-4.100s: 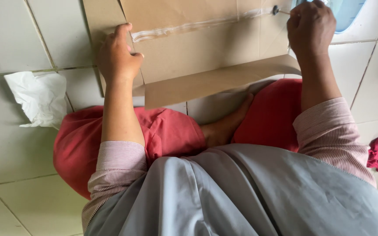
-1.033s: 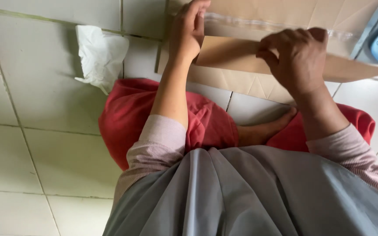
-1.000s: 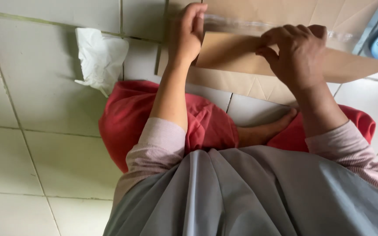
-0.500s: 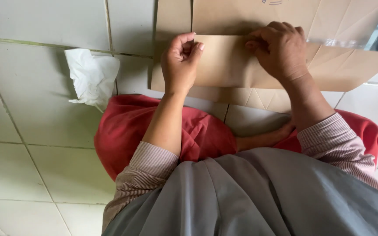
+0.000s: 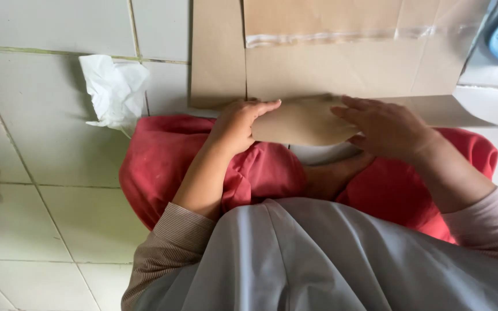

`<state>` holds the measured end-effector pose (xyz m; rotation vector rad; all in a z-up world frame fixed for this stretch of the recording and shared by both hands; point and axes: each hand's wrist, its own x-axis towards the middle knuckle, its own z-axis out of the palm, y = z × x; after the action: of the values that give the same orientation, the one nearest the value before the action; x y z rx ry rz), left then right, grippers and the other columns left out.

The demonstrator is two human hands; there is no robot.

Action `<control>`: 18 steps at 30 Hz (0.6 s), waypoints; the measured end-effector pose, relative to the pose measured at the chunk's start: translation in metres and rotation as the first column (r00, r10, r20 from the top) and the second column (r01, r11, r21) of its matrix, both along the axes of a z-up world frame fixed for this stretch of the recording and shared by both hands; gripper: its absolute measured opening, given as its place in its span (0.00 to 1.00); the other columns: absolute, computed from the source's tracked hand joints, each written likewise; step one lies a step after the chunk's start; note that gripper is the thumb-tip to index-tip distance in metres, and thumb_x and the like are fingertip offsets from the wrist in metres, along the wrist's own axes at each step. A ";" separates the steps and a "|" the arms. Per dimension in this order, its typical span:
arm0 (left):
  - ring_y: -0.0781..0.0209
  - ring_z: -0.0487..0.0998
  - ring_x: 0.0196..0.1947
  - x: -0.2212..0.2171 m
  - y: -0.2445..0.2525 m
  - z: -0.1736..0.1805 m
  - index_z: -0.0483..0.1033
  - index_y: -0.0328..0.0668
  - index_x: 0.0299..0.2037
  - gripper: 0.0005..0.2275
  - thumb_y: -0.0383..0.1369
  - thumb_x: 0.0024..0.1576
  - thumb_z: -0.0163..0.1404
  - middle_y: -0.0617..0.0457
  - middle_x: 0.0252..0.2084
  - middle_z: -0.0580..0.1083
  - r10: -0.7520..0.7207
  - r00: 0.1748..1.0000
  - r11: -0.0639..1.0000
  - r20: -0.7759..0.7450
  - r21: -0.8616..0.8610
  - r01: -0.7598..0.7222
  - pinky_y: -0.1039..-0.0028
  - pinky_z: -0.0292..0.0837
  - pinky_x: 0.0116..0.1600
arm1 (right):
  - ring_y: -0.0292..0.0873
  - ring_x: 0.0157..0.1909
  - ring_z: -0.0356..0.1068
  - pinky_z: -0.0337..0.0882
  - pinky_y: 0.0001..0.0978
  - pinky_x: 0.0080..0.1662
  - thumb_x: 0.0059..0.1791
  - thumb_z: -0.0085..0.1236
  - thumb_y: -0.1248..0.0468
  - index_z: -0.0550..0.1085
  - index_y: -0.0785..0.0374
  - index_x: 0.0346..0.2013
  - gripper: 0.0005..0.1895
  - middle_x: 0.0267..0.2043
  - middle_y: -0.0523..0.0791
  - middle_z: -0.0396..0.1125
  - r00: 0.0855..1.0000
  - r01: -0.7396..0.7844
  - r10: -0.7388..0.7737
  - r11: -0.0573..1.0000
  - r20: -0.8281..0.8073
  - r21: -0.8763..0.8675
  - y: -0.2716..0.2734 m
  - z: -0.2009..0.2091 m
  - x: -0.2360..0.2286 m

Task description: Folding and gluing cardboard sheets to assemble packaging

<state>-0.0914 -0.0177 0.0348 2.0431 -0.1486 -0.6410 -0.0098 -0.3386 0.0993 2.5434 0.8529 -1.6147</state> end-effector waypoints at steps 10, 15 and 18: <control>0.54 0.69 0.45 0.010 0.001 -0.022 0.72 0.52 0.38 0.09 0.45 0.64 0.48 0.57 0.41 0.71 -0.002 0.984 0.964 -0.180 0.261 0.050 0.47 0.49 0.51 | 0.38 0.64 0.65 0.65 0.35 0.61 0.52 0.47 0.65 0.68 0.45 0.63 0.23 0.62 0.33 0.70 0.964 0.239 -0.220 0.963 -0.151 0.123 -0.032 -0.038 0.048; 0.64 0.56 0.19 0.026 -0.003 -0.041 0.53 0.47 0.19 0.25 0.46 0.63 0.53 0.58 0.16 0.55 0.471 0.879 0.866 -0.081 0.232 -0.443 0.64 0.52 0.27 | 0.48 0.62 0.74 0.69 0.44 0.53 0.60 0.55 0.41 0.84 0.53 0.44 0.22 0.61 0.44 0.77 0.822 -0.242 0.036 0.925 0.568 0.292 -0.014 -0.045 0.111; 0.65 0.54 0.20 0.033 -0.008 -0.036 0.53 0.48 0.18 0.24 0.44 0.59 0.55 0.60 0.15 0.54 0.546 0.830 0.829 -0.111 0.211 -0.517 0.65 0.53 0.27 | 0.54 0.68 0.65 0.65 0.53 0.57 0.61 0.47 0.50 0.84 0.58 0.42 0.22 0.69 0.49 0.68 0.949 -0.075 -0.009 0.964 0.314 0.255 -0.006 -0.059 0.123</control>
<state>-0.0582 -0.0253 -0.0010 2.0496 0.5854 -0.4727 0.1130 -0.3447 0.0406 2.8336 1.1292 -1.1035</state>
